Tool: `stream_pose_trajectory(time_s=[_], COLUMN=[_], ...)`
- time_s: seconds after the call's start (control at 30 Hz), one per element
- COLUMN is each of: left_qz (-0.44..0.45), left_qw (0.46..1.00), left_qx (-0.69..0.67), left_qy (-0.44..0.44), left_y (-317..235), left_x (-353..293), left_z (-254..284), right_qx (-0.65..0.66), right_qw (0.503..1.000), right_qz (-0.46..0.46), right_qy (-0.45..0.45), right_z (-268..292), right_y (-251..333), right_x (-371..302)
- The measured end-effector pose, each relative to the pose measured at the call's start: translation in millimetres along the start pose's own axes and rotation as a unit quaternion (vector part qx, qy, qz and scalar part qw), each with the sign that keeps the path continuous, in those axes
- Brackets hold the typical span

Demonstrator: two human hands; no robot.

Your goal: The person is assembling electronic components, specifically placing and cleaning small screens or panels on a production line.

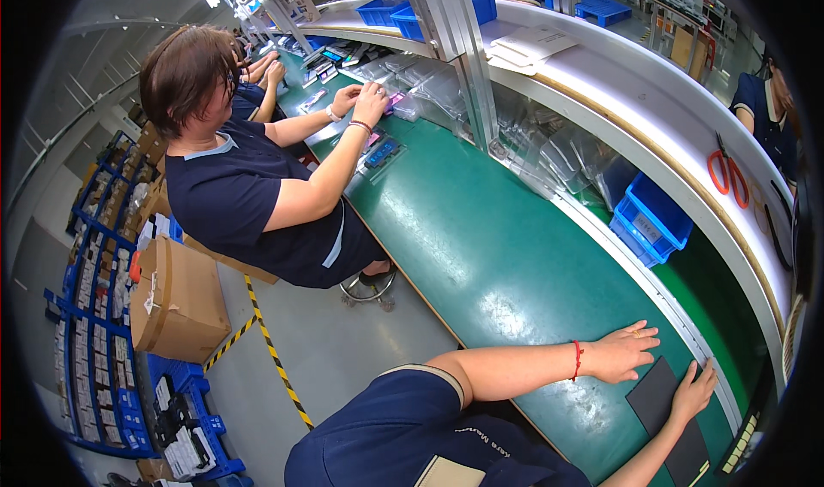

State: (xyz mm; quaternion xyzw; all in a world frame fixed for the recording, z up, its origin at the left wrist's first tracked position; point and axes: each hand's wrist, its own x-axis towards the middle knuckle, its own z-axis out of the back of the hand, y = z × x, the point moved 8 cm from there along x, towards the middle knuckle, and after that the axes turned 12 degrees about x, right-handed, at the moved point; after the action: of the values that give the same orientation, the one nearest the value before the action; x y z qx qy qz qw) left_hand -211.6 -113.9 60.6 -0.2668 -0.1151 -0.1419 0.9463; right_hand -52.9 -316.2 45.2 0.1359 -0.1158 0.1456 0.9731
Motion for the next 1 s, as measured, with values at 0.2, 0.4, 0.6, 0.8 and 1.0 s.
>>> stream_pose_trajectory(time_s=[0.2,0.4,0.6,0.8,1.0], left_qz=[0.001,0.001,0.001,0.002,-0.001], left_qw=[1.0,1.0,1.0,1.0,1.0], left_qx=[0.001,0.0,0.002,0.004,0.012], left_qy=[-0.006,-0.003,-0.003,0.004,0.008], left_y=[-0.3,0.0,0.6,0.1,0.3], left_x=[-0.1,-0.2,-0.3,-0.5,-0.4], left_z=[0.4,2.0,0.9,2.0,-1.6], right_qx=[-0.006,-0.01,-0.01,-0.009,-0.006], right_qw=[1.0,1.0,1.0,1.0,0.999], right_qz=[-0.002,0.005,-0.001,-0.011,-0.022], right_qy=[0.0,-0.008,-0.003,0.006,0.021], right_z=[2.7,-2.0,-0.6,3.0,2.4], right_y=[3.8,-1.0,1.6,6.2,4.2], right_x=[-0.8,-0.1,0.0,-1.3,-0.6])
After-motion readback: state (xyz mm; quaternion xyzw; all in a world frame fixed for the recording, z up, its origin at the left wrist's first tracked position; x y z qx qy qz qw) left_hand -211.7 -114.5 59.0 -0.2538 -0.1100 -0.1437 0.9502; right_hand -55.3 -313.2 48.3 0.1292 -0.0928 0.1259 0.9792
